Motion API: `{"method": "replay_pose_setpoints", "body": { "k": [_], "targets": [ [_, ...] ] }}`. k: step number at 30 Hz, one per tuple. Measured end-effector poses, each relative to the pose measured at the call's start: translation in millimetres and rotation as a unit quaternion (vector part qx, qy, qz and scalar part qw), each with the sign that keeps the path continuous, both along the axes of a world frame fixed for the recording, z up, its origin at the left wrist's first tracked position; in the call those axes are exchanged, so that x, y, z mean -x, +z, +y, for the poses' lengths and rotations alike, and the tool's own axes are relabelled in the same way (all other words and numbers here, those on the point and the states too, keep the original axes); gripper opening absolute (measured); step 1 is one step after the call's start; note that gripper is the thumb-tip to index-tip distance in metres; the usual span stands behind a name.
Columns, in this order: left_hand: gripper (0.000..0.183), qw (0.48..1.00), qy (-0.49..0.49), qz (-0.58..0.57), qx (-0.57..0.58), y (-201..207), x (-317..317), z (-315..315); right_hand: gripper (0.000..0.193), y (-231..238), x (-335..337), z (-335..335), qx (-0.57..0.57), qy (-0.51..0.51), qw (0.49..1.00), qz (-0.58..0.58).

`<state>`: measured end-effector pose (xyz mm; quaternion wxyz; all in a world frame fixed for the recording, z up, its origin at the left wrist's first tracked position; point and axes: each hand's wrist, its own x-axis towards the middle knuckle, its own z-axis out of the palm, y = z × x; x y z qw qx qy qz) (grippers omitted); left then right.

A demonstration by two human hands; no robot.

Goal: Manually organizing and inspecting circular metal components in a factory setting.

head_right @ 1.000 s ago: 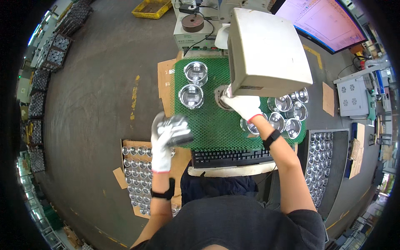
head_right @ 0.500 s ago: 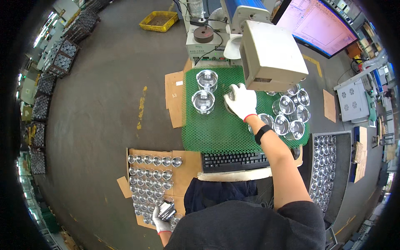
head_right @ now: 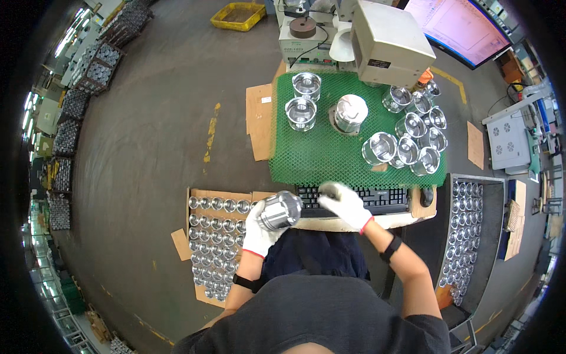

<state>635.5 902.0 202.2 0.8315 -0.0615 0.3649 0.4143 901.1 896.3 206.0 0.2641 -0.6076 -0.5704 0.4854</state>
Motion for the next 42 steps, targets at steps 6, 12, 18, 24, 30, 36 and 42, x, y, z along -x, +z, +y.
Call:
{"method": "replay_pose_setpoints", "body": {
  "k": [6,12,18,24,30,36,42],
  "targets": [
    [0.047,0.973,-0.180,-0.143,0.015,-6,-39,-7,0.053,5,19,-64,0.267,-0.131,0.867,0.399],
    [0.043,0.985,-0.165,0.022,-0.055,-45,-42,-10,0.026,-4,5,-55,0.344,-0.146,0.904,0.206],
    [0.059,0.975,-0.116,0.176,-0.065,-53,0,-10,0.042,-21,0,48,0.123,-0.072,0.989,-0.029],
    [0.062,0.973,-0.080,0.212,-0.046,-55,21,-30,0.042,-75,26,151,0.033,-0.081,0.984,-0.154],
    [0.059,0.967,-0.074,0.245,-0.006,-60,5,-21,0.051,-53,30,143,0.045,-0.157,0.985,-0.063],
    [0.057,0.959,-0.147,0.239,-0.031,-70,-42,17,0.059,-3,-22,43,0.057,0.065,0.990,-0.111],
    [0.048,0.952,-0.203,0.218,-0.065,-58,-78,44,0.029,48,-130,21,-0.109,0.209,0.888,-0.396]
  ]
}}
